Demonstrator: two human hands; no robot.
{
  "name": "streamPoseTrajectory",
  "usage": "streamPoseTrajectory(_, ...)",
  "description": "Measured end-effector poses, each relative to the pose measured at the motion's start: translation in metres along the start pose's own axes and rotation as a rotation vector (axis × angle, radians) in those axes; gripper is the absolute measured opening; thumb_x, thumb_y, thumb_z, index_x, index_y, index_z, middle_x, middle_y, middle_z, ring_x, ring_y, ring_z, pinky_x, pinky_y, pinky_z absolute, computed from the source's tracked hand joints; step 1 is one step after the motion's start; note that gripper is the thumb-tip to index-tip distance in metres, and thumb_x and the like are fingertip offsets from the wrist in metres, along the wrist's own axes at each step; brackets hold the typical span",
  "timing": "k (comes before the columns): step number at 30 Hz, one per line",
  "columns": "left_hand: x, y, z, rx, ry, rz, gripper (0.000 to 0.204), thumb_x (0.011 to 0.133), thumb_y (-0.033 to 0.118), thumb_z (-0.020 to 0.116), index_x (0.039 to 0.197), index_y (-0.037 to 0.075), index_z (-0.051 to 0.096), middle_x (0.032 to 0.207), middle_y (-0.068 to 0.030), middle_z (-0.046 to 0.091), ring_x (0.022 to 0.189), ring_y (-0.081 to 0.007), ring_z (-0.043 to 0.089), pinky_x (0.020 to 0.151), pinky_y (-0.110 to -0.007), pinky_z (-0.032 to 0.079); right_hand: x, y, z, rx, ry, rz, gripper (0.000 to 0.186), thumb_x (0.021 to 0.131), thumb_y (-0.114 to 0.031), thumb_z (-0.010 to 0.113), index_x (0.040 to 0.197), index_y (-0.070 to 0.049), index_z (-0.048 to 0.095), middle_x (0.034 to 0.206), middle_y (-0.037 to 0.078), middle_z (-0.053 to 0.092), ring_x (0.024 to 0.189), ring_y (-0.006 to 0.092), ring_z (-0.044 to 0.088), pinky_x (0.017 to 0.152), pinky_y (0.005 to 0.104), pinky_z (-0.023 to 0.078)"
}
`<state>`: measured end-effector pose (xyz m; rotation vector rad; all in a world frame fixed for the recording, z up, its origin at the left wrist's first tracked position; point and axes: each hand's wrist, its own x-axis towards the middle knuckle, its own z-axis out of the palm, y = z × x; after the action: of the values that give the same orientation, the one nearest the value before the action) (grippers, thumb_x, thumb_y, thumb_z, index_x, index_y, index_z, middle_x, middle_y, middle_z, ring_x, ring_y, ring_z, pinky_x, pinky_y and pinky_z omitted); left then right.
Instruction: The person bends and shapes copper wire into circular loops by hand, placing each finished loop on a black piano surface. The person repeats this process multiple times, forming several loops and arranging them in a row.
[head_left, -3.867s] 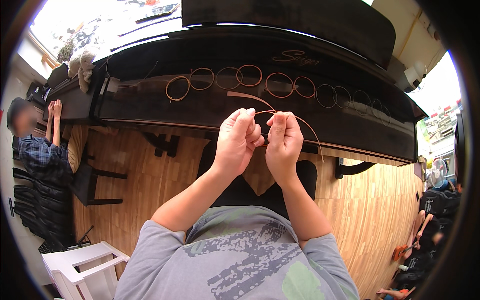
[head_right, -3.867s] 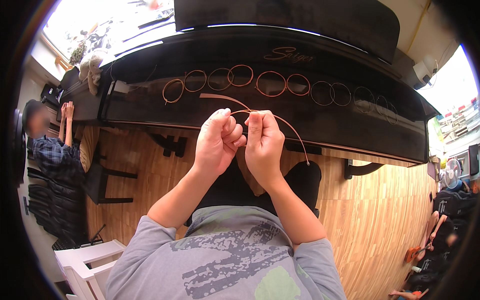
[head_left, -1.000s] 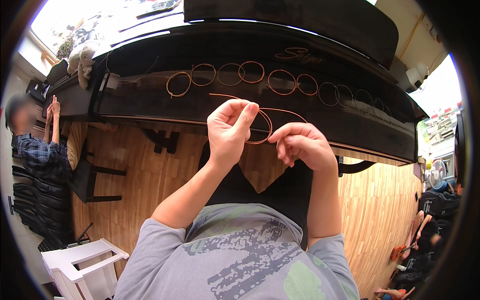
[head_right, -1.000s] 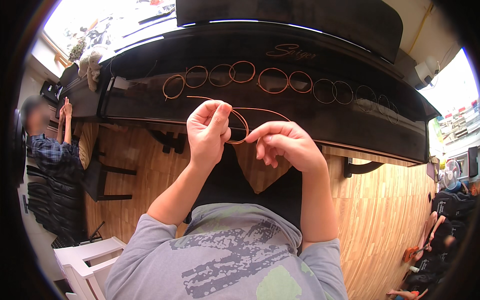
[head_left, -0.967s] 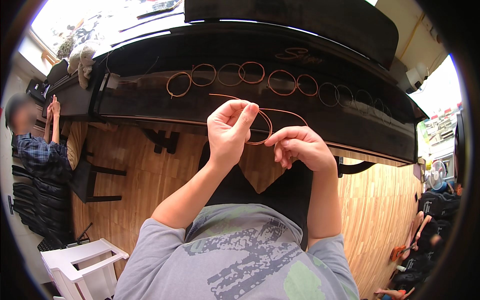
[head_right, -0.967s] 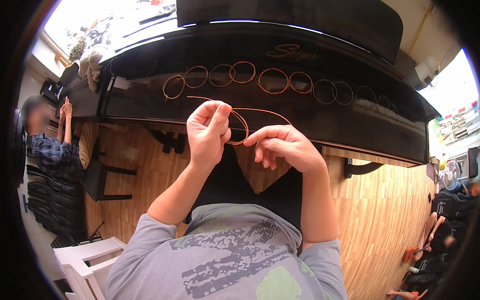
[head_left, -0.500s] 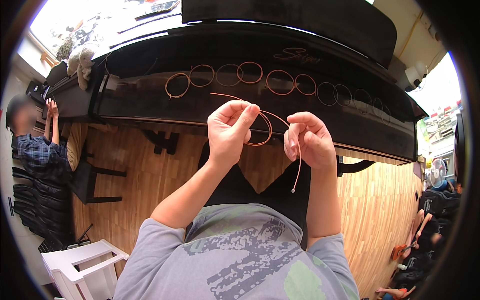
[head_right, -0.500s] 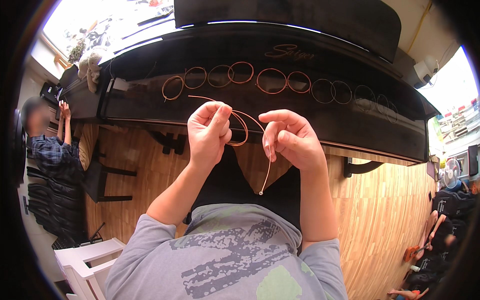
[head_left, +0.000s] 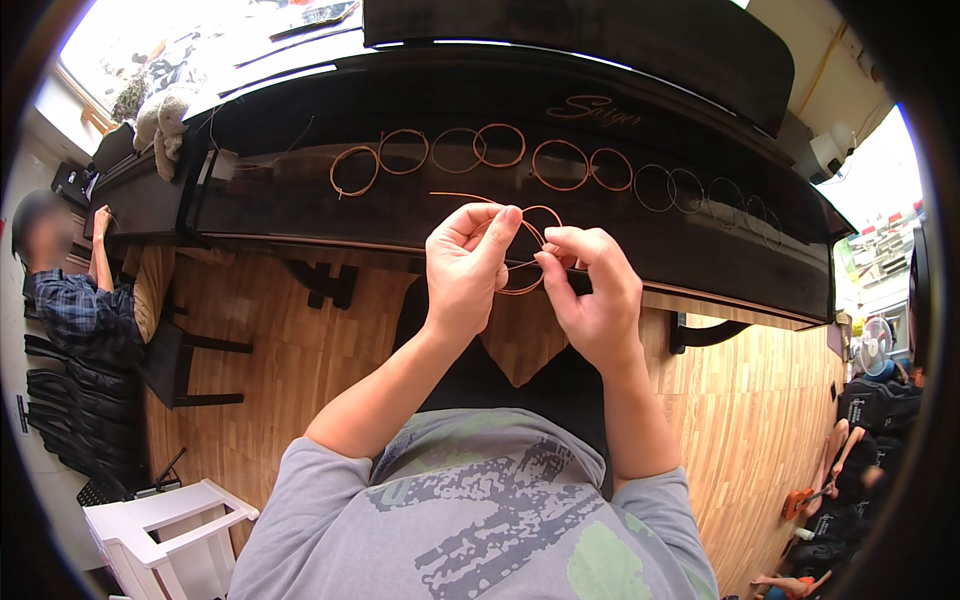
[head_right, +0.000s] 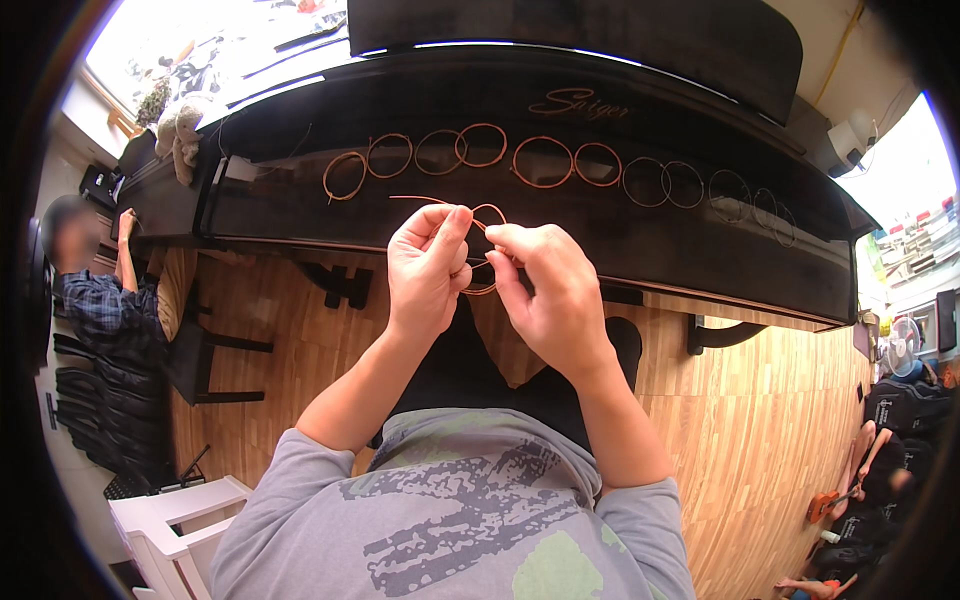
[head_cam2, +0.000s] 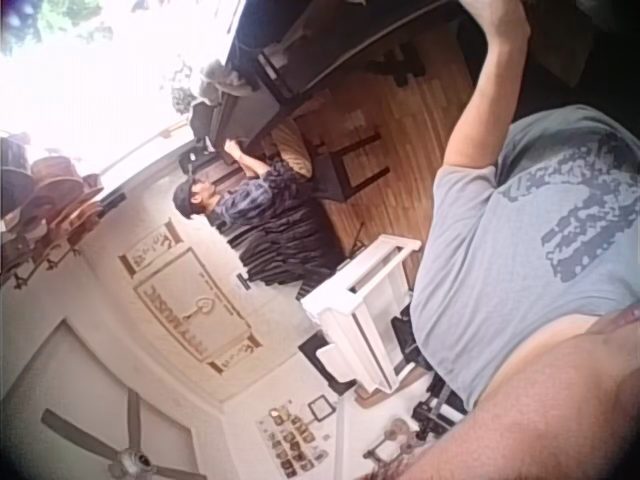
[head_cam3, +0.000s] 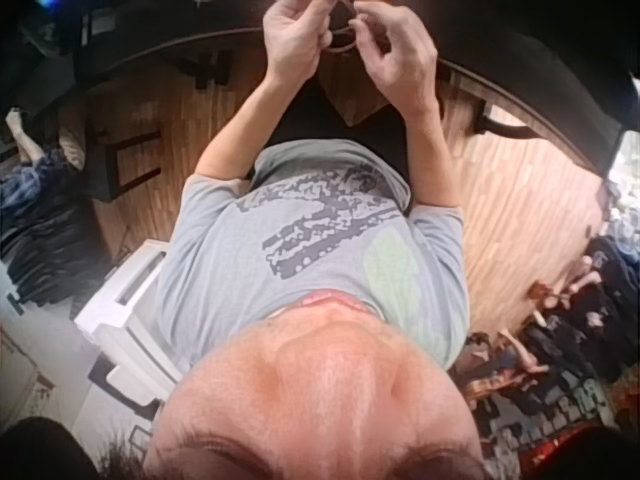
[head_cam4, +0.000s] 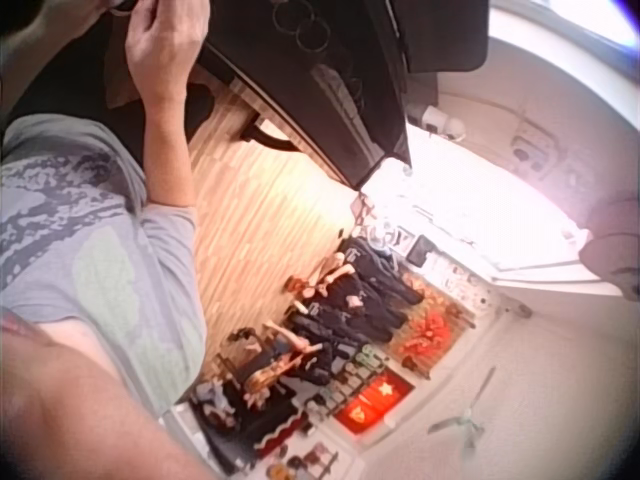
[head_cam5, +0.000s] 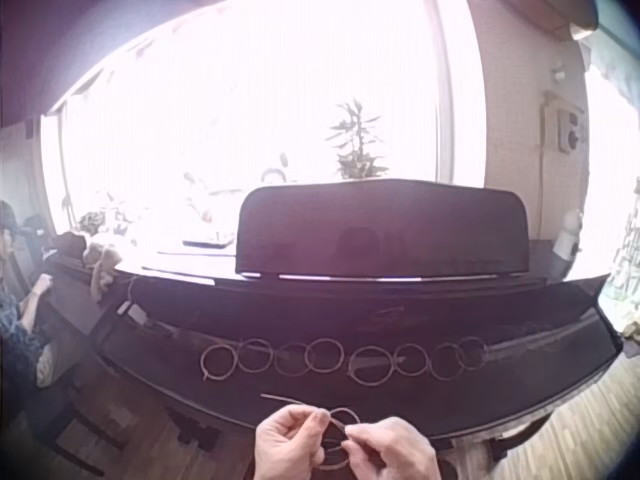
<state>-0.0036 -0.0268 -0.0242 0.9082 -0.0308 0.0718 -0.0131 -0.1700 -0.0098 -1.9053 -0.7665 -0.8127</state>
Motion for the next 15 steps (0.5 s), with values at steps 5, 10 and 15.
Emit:
streamPoseTrajectory(5,0.004,0.000,-0.005,0.038,0.008,0.037,0.013,0.089,0.014,0.066,0.091,0.002,0.061,0.072,0.0042,0.059,0.054,0.0030,0.042,0.045,-0.014,0.030,-0.008,0.005,0.007,-0.235,0.013,-0.141,0.048,0.072,0.008,0.070,0.115,-0.001,0.050,0.085,0.008,0.062,0.067,0.0221,0.058,0.064,0.0330,0.046)
streamPoseTrajectory(10,0.005,-0.005,-0.004,0.008,0.026,0.075,0.012,0.090,0.012,0.065,0.094,0.001,0.062,0.082,0.0021,0.062,0.071,0.0008,0.050,0.061,-0.014,0.038,-0.007,0.002,0.013,-0.294,0.053,-0.091,0.051,0.072,0.007,0.070,0.119,0.001,0.052,0.078,0.006,0.060,0.066,0.0198,0.057,0.062,0.0318,0.046)
streamPoseTrajectory(15,0.003,-0.003,-0.003,-0.079,-0.004,0.056,0.015,0.091,0.018,0.064,0.094,0.004,0.063,0.069,0.0082,0.051,0.057,0.0015,0.037,0.051,-0.017,0.028,-0.007,-0.008,0.010,-0.100,0.081,0.302,0.041,0.076,0.000,0.070,0.116,-0.001,0.059,0.076,0.005,0.059,0.069,0.0167,0.055,0.064,0.0284,0.046)
